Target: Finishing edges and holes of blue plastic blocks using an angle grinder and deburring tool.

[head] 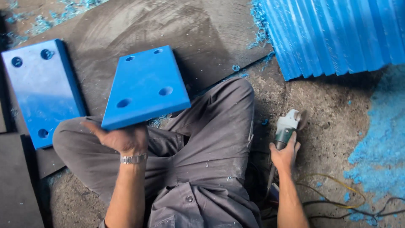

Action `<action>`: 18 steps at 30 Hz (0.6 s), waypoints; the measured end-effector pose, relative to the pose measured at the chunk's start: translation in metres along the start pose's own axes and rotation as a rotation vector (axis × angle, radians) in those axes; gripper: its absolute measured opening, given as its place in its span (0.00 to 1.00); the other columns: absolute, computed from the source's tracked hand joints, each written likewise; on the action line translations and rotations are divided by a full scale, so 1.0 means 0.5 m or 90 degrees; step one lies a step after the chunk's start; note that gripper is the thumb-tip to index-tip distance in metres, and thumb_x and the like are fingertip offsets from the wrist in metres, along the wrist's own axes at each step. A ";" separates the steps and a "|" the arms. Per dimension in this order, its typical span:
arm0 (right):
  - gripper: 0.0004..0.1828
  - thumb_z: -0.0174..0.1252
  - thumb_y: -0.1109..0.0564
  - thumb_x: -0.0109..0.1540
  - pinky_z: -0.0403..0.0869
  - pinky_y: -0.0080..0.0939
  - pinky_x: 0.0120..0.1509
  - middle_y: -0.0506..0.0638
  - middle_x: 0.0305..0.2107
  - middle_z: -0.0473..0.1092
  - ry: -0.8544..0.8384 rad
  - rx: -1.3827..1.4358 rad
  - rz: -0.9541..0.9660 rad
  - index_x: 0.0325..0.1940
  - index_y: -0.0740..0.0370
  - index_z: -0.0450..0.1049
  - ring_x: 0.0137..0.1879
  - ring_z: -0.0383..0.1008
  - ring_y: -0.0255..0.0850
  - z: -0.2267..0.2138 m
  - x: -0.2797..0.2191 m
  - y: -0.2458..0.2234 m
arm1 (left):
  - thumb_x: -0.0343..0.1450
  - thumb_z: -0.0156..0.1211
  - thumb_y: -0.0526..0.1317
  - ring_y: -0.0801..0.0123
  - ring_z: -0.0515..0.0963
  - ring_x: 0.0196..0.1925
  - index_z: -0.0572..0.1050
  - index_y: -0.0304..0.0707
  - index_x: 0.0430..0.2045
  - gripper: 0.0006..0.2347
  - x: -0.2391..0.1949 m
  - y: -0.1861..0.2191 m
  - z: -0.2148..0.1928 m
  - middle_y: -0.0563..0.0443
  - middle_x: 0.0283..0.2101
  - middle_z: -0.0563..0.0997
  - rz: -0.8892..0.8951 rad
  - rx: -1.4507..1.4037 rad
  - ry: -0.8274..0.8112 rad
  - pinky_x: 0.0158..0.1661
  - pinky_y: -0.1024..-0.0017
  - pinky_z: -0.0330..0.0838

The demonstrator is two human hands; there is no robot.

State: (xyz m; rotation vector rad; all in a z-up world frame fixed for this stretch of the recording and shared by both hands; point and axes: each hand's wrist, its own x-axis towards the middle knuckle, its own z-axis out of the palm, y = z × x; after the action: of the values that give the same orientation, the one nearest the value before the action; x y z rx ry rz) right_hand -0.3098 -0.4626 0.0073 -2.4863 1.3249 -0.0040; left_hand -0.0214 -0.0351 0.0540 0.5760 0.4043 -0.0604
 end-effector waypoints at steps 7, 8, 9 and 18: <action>0.59 0.71 0.55 0.53 0.70 0.61 0.60 0.65 0.62 0.56 0.046 -0.173 0.004 0.82 0.53 0.45 0.61 0.64 0.66 0.093 0.033 0.074 | 0.66 0.54 0.68 0.50 0.63 0.73 0.63 0.29 0.66 0.42 -0.027 -0.008 -0.111 0.40 0.69 0.66 -0.004 0.104 0.055 0.75 0.48 0.55; 0.58 0.71 0.56 0.54 0.69 0.62 0.62 0.64 0.63 0.55 0.046 -0.210 0.002 0.83 0.53 0.45 0.62 0.62 0.66 0.096 0.037 0.077 | 0.65 0.56 0.67 0.49 0.62 0.74 0.62 0.30 0.66 0.43 -0.026 -0.004 -0.126 0.39 0.69 0.65 -0.002 0.104 0.053 0.75 0.47 0.55; 0.58 0.70 0.56 0.55 0.68 0.63 0.63 0.64 0.64 0.55 0.050 -0.243 -0.004 0.83 0.52 0.45 0.63 0.61 0.65 0.103 0.048 0.075 | 0.64 0.58 0.67 0.48 0.62 0.75 0.61 0.30 0.66 0.43 -0.019 0.000 -0.138 0.38 0.68 0.65 0.005 0.103 0.047 0.76 0.47 0.56; 0.53 0.69 0.52 0.61 0.64 0.65 0.68 0.65 0.69 0.53 0.127 -0.213 -0.150 0.84 0.52 0.47 0.66 0.60 0.64 0.151 0.020 0.124 | 0.65 0.65 0.53 0.51 0.70 0.67 0.69 0.30 0.58 0.31 -0.022 -0.014 -0.123 0.40 0.60 0.71 0.025 0.096 0.131 0.70 0.51 0.64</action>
State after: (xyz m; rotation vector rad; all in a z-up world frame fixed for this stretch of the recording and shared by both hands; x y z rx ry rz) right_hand -0.3425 -0.4815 -0.0834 -2.9836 1.1764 -0.0949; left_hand -0.0545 -0.0084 0.0079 0.7423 0.5918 0.0062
